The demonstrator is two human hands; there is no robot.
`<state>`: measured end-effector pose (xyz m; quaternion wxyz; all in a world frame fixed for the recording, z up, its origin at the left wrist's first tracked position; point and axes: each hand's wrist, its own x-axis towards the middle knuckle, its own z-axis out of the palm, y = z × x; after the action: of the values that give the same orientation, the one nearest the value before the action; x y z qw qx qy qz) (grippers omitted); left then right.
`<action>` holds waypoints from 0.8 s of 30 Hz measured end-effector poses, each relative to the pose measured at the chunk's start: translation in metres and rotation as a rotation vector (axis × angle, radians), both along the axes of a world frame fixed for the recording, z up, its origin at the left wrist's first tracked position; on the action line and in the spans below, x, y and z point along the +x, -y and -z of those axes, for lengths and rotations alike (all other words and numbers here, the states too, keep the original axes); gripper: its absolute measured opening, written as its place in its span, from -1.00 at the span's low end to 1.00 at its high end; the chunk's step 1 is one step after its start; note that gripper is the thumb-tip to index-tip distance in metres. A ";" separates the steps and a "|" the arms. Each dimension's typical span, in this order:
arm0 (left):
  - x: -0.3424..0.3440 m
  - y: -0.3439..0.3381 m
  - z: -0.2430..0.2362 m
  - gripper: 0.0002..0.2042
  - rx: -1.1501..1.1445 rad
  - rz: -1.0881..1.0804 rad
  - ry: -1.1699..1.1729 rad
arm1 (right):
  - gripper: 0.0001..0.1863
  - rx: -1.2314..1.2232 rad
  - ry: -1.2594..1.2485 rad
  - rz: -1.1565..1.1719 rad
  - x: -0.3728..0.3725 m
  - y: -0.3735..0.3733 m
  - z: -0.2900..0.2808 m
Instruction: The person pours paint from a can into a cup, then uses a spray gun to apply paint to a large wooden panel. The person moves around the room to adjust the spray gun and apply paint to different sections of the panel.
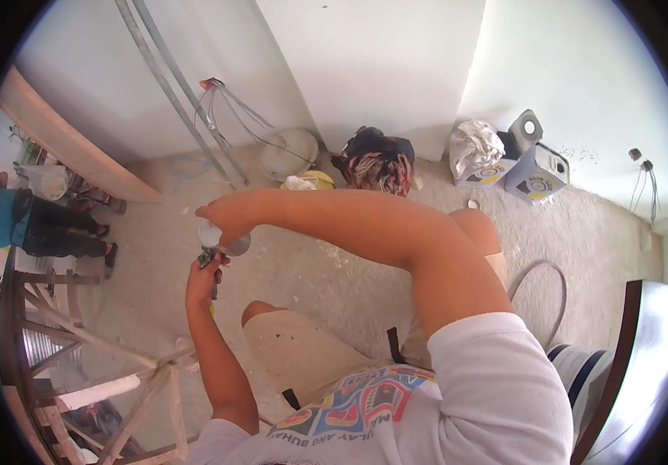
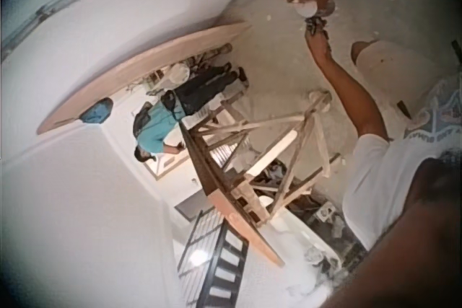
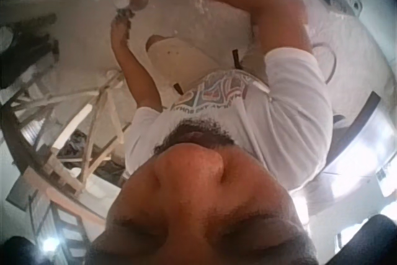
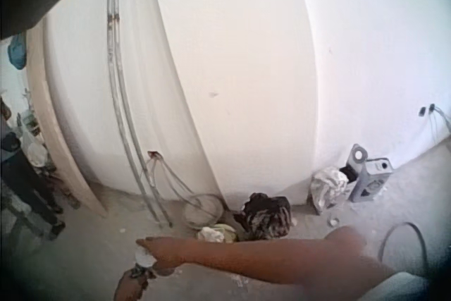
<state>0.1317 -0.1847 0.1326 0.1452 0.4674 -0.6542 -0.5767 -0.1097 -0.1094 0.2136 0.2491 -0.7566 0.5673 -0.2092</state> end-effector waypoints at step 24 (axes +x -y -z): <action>-0.015 -0.032 -0.130 -0.87 0.198 -0.281 0.081 | -0.73 0.640 0.135 0.076 -0.069 -0.122 0.105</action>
<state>0.1164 -0.1528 0.2623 0.1512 0.5892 -0.5278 -0.5928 -0.1784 0.0127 0.1090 0.5033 -0.6026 0.6143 -0.0791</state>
